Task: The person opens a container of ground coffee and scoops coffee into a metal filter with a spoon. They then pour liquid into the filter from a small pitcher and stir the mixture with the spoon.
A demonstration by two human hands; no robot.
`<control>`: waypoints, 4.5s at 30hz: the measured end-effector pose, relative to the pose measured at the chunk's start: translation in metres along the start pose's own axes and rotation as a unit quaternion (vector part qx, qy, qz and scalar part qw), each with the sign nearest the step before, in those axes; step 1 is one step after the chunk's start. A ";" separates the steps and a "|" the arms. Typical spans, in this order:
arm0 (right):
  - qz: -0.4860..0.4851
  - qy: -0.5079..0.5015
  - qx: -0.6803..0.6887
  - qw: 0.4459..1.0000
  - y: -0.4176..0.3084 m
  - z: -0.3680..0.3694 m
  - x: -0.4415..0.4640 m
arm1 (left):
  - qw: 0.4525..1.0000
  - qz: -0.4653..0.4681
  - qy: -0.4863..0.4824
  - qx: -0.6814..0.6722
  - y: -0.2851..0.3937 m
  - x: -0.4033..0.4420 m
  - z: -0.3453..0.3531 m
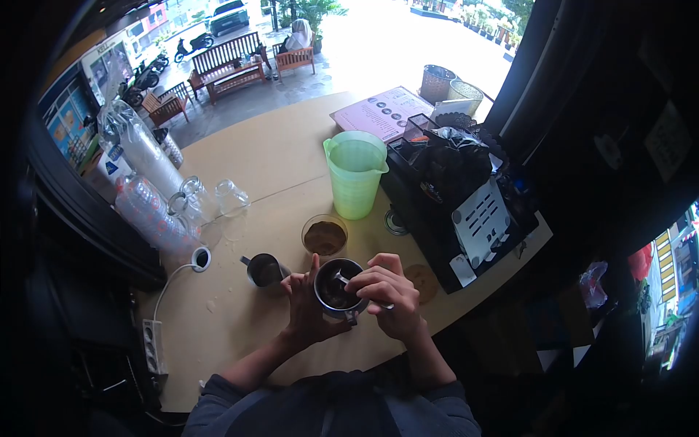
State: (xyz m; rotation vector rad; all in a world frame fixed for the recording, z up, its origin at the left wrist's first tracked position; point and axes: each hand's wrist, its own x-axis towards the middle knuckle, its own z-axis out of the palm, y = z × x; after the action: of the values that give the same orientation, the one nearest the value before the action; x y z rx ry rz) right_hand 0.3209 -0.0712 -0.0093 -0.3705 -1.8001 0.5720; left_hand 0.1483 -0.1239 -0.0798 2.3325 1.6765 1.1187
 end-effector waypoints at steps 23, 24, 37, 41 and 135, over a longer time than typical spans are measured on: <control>-0.089 -0.039 -0.164 0.982 -0.016 0.004 0.001 | 0.990 0.048 0.084 -0.101 -0.002 0.006 0.006; -0.081 -0.035 -0.149 0.985 -0.019 0.003 0.000 | 0.990 0.046 0.085 -0.099 -0.003 0.004 0.007; -0.070 -0.123 -0.208 0.968 -0.035 -0.001 0.000 | 0.988 -0.023 0.098 -0.121 0.008 0.012 0.009; -0.080 -0.105 -0.243 0.961 -0.029 0.001 0.003 | 0.988 -0.045 0.100 -0.105 0.009 0.011 0.014; -0.015 0.031 -0.095 0.995 -0.021 -0.024 0.003 | 0.987 -0.044 0.128 -0.091 0.016 -0.001 0.042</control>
State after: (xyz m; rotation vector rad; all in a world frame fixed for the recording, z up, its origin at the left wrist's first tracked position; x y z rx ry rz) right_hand 0.3435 -0.0821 0.0100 -0.4842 -1.8021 0.3656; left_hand 0.1851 -0.1166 -0.1048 2.0583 1.6512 1.5379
